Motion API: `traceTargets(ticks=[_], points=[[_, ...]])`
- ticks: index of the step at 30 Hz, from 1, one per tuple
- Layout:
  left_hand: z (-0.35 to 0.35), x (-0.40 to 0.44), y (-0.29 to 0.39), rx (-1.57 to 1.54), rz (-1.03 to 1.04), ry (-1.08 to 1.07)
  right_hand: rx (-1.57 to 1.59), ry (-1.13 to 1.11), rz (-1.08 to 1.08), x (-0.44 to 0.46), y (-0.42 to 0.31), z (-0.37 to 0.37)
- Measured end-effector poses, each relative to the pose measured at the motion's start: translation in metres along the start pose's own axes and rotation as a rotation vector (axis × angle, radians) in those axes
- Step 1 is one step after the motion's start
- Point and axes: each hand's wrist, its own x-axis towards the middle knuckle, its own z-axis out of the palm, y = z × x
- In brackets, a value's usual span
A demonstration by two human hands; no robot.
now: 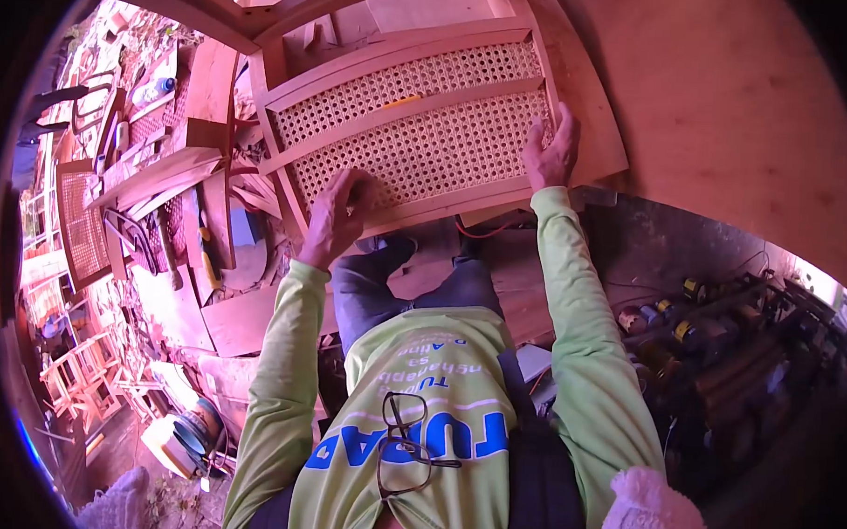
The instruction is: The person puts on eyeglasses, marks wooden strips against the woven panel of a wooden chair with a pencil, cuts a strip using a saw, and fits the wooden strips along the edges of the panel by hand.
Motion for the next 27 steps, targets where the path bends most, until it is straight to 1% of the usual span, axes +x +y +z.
traceTargets(ticks=[1, 3, 4, 5, 8, 9, 10, 11, 13, 14, 15, 18, 23, 25, 26, 27], points=[[-0.001, -0.001, 0.000, -0.015, -0.013, -0.034, 0.001, -0.007, 0.036, 0.000, -0.001, -0.002], [-0.005, 0.008, 0.002, -0.061, 0.052, -0.025, 0.115, -0.009, 0.134, 0.007, 0.001, 0.000], [-0.006, 0.001, 0.007, -0.084, 0.059, -0.013, 0.135, -0.025, 0.152, 0.005, 0.002, -0.002], [-0.009, 0.001, 0.005, -0.083, 0.053, -0.047, 0.155, -0.040, 0.171, 0.002, 0.005, -0.004], [-0.015, 0.006, 0.003, -0.094, 0.064, -0.103, 0.143, 0.021, 0.106, 0.006, 0.001, -0.005], [-0.013, 0.002, -0.004, -0.111, -0.036, -0.161, 0.140, 0.043, 0.069, 0.004, 0.009, -0.001], [-0.015, 0.003, 0.001, -0.081, -0.009, -0.147, 0.137, 0.058, 0.031, 0.004, 0.010, 0.001], [-0.016, 0.004, 0.007, -0.053, 0.001, -0.122, 0.083, 0.024, 0.030, 0.001, 0.011, -0.002], [-0.008, 0.001, 0.013, -0.048, 0.010, -0.059, 0.230, -0.024, 0.129, -0.011, 0.015, -0.012], [-0.005, -0.001, 0.016, -0.041, -0.010, -0.060, 0.312, -0.048, 0.154, -0.002, 0.016, -0.014], [-0.005, -0.002, 0.018, -0.030, -0.028, -0.047, 0.336, -0.019, 0.126, 0.000, 0.035, -0.007], [-0.003, 0.002, 0.019, -0.008, -0.030, 0.022, 0.354, -0.006, 0.138, 0.010, 0.034, -0.016], [0.004, -0.002, 0.024, 0.023, 0.005, 0.072, 0.246, 0.040, -0.010, 0.014, 0.023, -0.043], [0.005, -0.008, 0.022, 0.051, -0.017, 0.143, 0.251, 0.053, -0.066, 0.013, 0.014, -0.057], [0.009, -0.014, 0.023, 0.065, -0.033, 0.181, 0.298, 0.052, -0.026, 0.012, 0.008, -0.063], [0.005, -0.017, 0.040, 0.070, -0.050, 0.219, 0.344, 0.053, 0.015, 0.011, -0.003, -0.074]])
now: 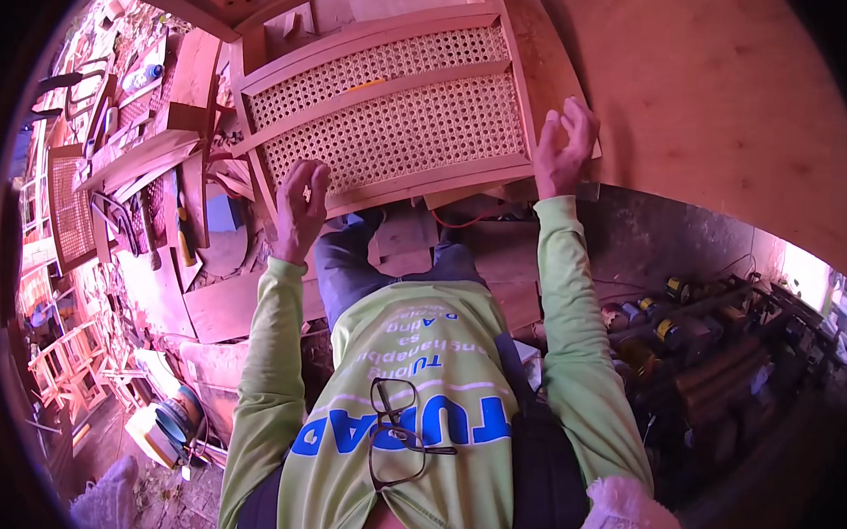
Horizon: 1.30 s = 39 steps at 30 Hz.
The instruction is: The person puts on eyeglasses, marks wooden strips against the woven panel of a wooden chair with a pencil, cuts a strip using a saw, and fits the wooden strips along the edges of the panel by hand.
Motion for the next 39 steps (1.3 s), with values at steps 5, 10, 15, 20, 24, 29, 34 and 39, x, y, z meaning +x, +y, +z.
traceTargets(ticks=[5, 10, 15, 20, 24, 29, 34, 39], points=[[0.028, 0.037, 0.144, -0.461, 0.259, 0.216, 1.222, -0.259, 1.040, -0.024, -0.064, 0.020], [0.048, 0.067, 0.135, 0.027, 0.788, -0.050, 1.946, -0.680, 1.058, -0.017, -0.163, 0.028], [-0.016, 0.067, 0.057, -0.290, 0.102, -0.090, 0.926, -0.649, 0.361, -0.006, -0.212, -0.024], [0.003, 0.003, 0.080, -0.718, -0.344, 0.197, 0.292, -0.310, 0.126, -0.012, -0.197, -0.043], [0.054, -0.037, 0.138, -1.141, -0.286, -0.124, 0.288, -0.608, -0.627, -0.064, -0.240, -0.005], [-0.012, -0.046, 0.161, -1.383, -0.311, -0.511, -0.030, -0.752, -1.143, -0.056, -0.186, 0.004], [-0.077, -0.058, 0.139, -1.237, 0.133, -0.759, 0.173, -0.837, 0.138, -0.047, -0.110, -0.029], [-0.059, -0.050, 0.181, -1.383, 0.721, -1.233, 0.242, -0.843, 0.248, -0.039, -0.100, -0.041]])
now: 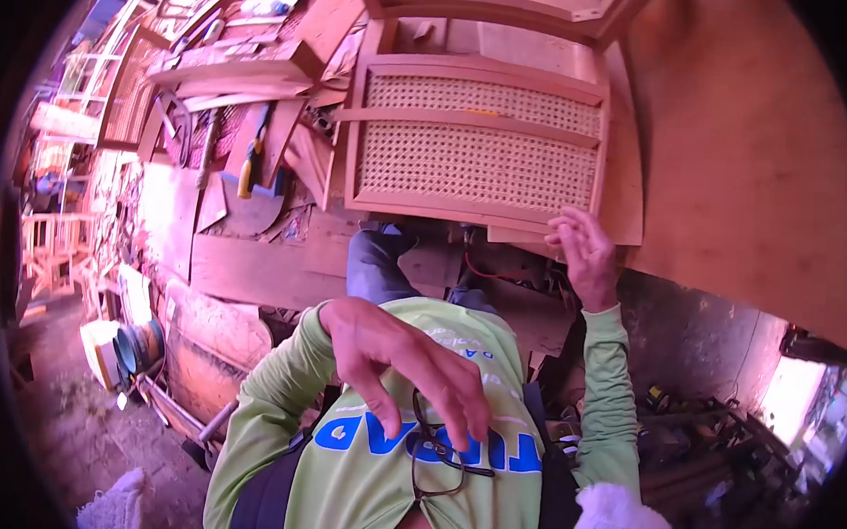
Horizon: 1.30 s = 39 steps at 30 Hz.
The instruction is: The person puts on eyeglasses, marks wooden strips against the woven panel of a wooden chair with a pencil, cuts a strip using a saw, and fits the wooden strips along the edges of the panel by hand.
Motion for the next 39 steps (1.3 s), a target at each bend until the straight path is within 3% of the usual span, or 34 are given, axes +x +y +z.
traceTargets(ticks=[7, 19, 24, 27, 28, 29, 33, 36, 37, 39], points=[[-0.004, -0.002, -0.010, -0.112, -0.073, -0.041, 0.003, -0.030, -0.022, -0.013, 0.013, 0.012], [0.003, -0.009, -0.013, -0.092, -0.112, -0.017, -0.023, 0.385, -0.020, -0.016, 0.024, -0.050], [0.010, -0.010, -0.005, -0.174, -0.129, 0.033, 0.049, 0.423, -0.010, -0.017, 0.001, -0.048], [0.009, -0.005, 0.011, -0.151, -0.149, 0.082, 0.085, 0.375, -0.125, -0.006, 0.014, -0.049], [0.015, -0.004, 0.018, -0.159, -0.174, 0.171, 0.146, 0.393, -0.116, -0.004, -0.008, -0.038], [0.012, -0.001, 0.022, -0.195, -0.149, 0.126, 0.117, 0.366, -0.064, -0.003, -0.026, -0.037], [0.028, 0.027, 0.019, -0.323, 0.111, 0.415, 0.237, 0.344, -0.360, 0.013, -0.101, -0.021], [0.033, 0.022, 0.021, -0.218, -0.158, 0.798, 0.195, 0.337, -0.607, 0.012, -0.163, -0.016], [0.035, 0.043, 0.025, -0.348, 0.064, 0.810, 0.158, 0.339, -0.696, 0.009, -0.181, -0.018], [0.018, 0.065, 0.044, -0.342, 0.260, 0.716, 0.039, 0.364, -0.956, -0.004, -0.238, -0.015]])
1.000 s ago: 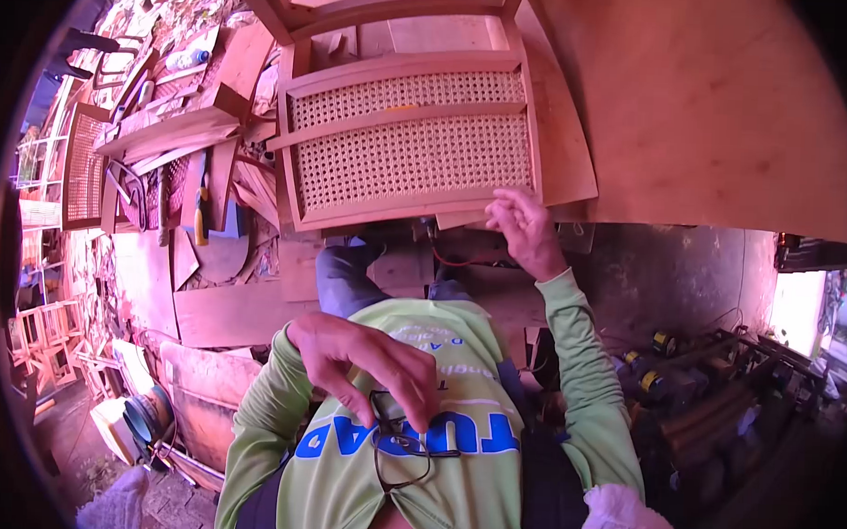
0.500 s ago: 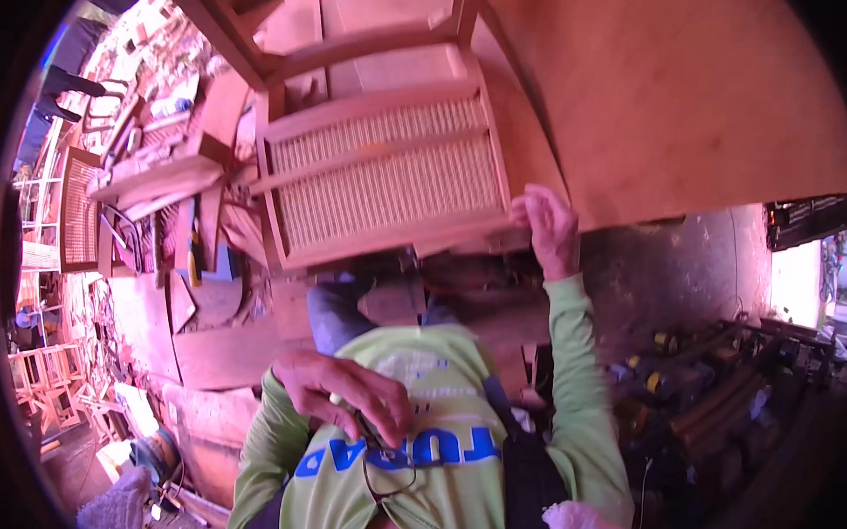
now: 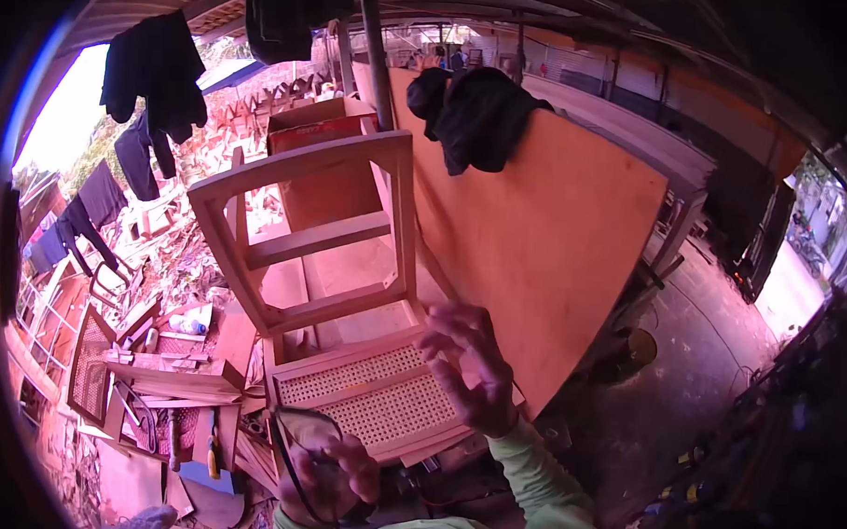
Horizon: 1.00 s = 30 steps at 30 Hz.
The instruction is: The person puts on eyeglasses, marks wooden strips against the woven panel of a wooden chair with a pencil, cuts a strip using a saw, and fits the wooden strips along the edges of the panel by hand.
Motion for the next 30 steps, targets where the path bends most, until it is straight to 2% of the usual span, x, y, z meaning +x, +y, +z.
traceTargets(ticks=[2, 4, 6, 7, 9, 12, 19, 23, 26, 29, 30], points=[[0.000, 0.011, 0.016, 0.095, 0.014, 0.082, -0.287, -0.131, -0.297, 0.026, -0.028, 0.000], [-0.013, 0.013, 0.028, 0.231, -0.026, 0.147, -0.405, -0.266, -0.441, 0.038, -0.041, 0.007], [-0.025, 0.008, 0.032, 0.260, -0.111, 0.205, -0.472, -0.442, -0.468, 0.042, -0.042, 0.018], [-0.031, 0.005, 0.033, 0.228, -0.149, 0.217, -0.495, -0.548, -0.439, 0.042, -0.039, 0.018], [-0.046, -0.011, 0.034, 0.354, -0.268, 0.354, -0.464, -0.722, -0.325, 0.029, -0.025, 0.027], [-0.058, -0.025, 0.030, 0.355, -0.344, 0.439, -0.459, -0.851, -0.165, 0.016, -0.013, 0.026], [-0.086, -0.065, 0.008, 0.288, -0.465, 0.416, -0.359, -1.100, -0.046, -0.026, 0.028, 0.052], [-0.082, -0.072, 0.012, 0.259, -0.503, 0.467, -0.319, -1.156, 0.040, -0.039, 0.039, 0.055], [-0.085, -0.078, 0.011, 0.856, -0.356, 0.457, -0.358, -1.027, 0.105, -0.044, 0.042, 0.062], [-0.094, -0.091, 0.010, 1.224, -0.257, 0.486, -0.368, -0.842, 0.086, -0.046, 0.052, 0.061], [-0.094, -0.090, 0.010, 1.264, -0.118, 0.469, -0.314, -0.803, 0.180, -0.048, 0.058, 0.057]])
